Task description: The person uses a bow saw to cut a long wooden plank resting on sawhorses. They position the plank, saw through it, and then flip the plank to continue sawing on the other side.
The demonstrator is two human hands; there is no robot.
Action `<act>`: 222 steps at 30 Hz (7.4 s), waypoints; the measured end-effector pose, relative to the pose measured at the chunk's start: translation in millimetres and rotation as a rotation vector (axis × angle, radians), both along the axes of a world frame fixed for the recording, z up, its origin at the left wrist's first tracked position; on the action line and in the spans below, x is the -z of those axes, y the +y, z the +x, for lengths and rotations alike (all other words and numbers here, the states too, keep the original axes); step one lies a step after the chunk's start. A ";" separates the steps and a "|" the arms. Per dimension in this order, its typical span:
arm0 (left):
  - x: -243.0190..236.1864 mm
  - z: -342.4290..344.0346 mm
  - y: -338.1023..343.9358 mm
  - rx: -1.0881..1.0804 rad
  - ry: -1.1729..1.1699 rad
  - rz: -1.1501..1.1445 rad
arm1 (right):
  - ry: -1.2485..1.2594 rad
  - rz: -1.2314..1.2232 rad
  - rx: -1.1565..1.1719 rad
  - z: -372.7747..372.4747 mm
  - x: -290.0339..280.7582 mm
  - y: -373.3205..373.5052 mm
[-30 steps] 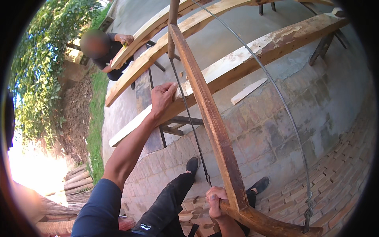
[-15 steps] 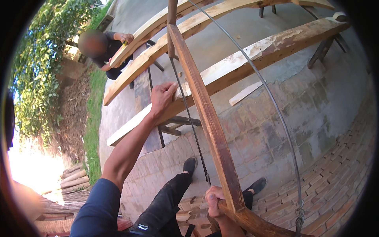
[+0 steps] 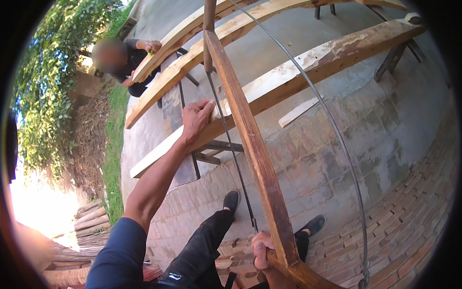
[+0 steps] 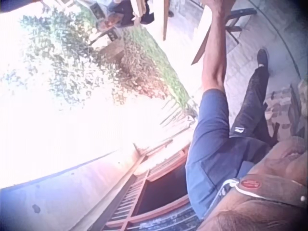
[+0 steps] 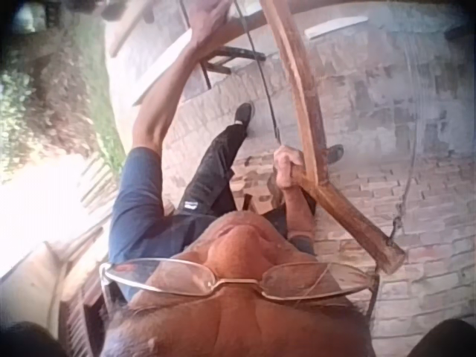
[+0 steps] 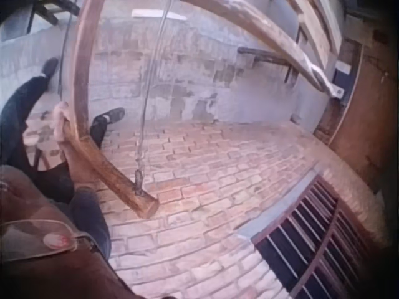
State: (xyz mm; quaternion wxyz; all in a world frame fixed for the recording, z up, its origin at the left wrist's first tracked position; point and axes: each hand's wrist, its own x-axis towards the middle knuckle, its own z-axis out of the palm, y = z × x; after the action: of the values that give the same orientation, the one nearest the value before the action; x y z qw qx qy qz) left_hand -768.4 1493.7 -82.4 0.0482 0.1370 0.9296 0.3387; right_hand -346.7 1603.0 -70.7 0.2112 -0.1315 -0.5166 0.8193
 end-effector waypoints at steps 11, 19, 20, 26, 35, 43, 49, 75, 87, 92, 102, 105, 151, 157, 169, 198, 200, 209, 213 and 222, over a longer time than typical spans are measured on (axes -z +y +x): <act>-6.2 2.3 6.2 -0.005 0.012 0.037 | -0.071 0.009 -0.099 5.6 -0.3 9.4; -0.7 3.5 0.2 -0.034 0.004 0.058 | -0.023 -0.035 -0.019 56.4 3.0 3.4; -1.6 4.2 -1.2 -0.038 0.015 0.048 | -0.005 -0.049 -0.025 59.2 6.0 2.7; 0.6 1.9 2.8 -0.005 0.023 -0.002 | -0.025 -0.052 -0.019 -2.8 6.3 2.1; -0.3 3.8 -0.8 -0.042 0.005 0.084 | 0.032 -0.027 -0.018 46.7 10.1 3.9; -6.6 5.6 2.8 -0.001 -0.006 0.038 | -0.061 -0.041 -0.048 -4.1 5.9 2.1; -8.6 8.2 2.9 -0.017 0.016 0.029 | -0.078 -0.011 -0.106 50.4 -6.7 12.6; -6.8 4.5 -1.2 0.006 -0.001 0.009 | -0.015 -0.022 -0.050 50.2 0.6 8.3; -10.9 3.3 -3.4 0.014 -0.039 0.002 | -0.113 -0.048 -0.070 43.3 4.2 2.9; -6.7 4.6 -2.7 -0.007 -0.033 0.046 | -0.053 -0.015 -0.083 37.6 4.9 7.8; -11.7 7.2 3.9 0.007 -0.015 0.030 | -0.021 0.040 0.000 54.7 8.6 1.4; -17.4 12.6 9.2 -0.025 -0.036 0.060 | 0.001 0.115 -0.029 53.4 22.9 8.6; -6.1 1.8 3.6 0.076 0.092 0.023 | -0.217 -0.075 0.056 27.0 63.0 -17.9; -4.5 1.3 3.9 0.067 0.119 0.005 | -0.183 -0.002 -0.010 6.7 34.4 -7.6; -6.6 1.7 3.4 0.067 0.124 0.027 | -0.191 -0.023 0.008 2.4 25.6 -9.8; -6.7 1.7 4.4 0.081 0.073 0.005 | -0.149 0.108 -0.021 15.2 47.6 -11.2; -4.2 4.1 3.0 0.071 0.097 -0.013 | -0.229 -0.014 0.003 11.9 38.7 -11.6; 1.8 -7.6 -6.5 0.081 0.048 0.071 | 0.054 -0.046 0.033 -7.8 45.8 -5.7; -0.3 3.1 0.9 0.078 -0.104 0.166 | 0.022 0.029 -0.041 -11.5 35.3 1.3; 3.5 -7.3 -6.5 0.101 -0.022 0.116 | -0.011 0.032 -0.070 -1.2 28.8 4.8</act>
State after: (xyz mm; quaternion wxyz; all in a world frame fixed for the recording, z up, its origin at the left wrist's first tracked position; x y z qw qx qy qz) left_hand -775.7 1487.2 -85.8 0.0672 0.1825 0.8999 0.3904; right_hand -347.8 1607.8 -99.5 0.1817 -0.1142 -0.5352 0.8170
